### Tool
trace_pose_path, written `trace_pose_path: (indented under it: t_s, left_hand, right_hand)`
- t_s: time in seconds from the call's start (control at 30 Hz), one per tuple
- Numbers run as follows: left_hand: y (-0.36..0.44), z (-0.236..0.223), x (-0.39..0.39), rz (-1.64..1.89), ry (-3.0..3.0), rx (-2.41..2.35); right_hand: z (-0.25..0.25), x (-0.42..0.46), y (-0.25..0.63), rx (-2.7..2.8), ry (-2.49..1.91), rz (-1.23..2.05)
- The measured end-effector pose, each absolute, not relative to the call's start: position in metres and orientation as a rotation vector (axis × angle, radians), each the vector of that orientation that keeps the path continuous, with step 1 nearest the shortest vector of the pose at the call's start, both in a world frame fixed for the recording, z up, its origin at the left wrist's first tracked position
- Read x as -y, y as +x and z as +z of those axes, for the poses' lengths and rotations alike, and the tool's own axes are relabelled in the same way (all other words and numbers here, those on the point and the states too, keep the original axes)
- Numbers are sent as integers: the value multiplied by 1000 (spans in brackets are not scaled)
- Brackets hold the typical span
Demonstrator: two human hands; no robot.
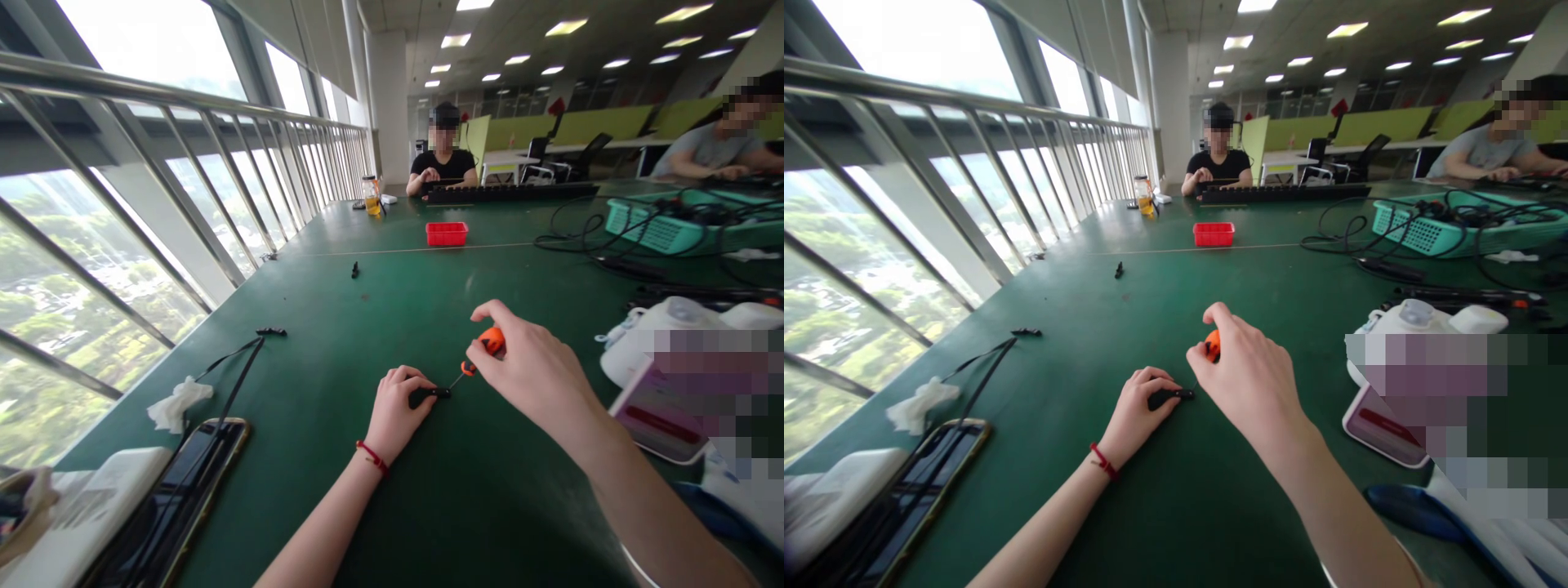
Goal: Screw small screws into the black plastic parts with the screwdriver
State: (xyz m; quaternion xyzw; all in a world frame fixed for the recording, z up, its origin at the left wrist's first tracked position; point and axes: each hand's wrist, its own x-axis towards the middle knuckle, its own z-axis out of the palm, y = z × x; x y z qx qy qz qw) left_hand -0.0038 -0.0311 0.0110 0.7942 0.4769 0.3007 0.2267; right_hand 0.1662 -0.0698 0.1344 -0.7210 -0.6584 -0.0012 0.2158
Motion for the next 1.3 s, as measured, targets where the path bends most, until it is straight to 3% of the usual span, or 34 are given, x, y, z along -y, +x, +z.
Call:
trace_pose_path:
  t_s: [0.2, 1.3]
  left_hand:
    - [-4, 9, 31, 828, 2195, -1314]
    - [-3, 12, 32, 826, 2196, -1316]
  right_hand:
    - [135, 70, 165, 1856, -2009, 107]
    - [133, 70, 165, 1868, -1972, 5]
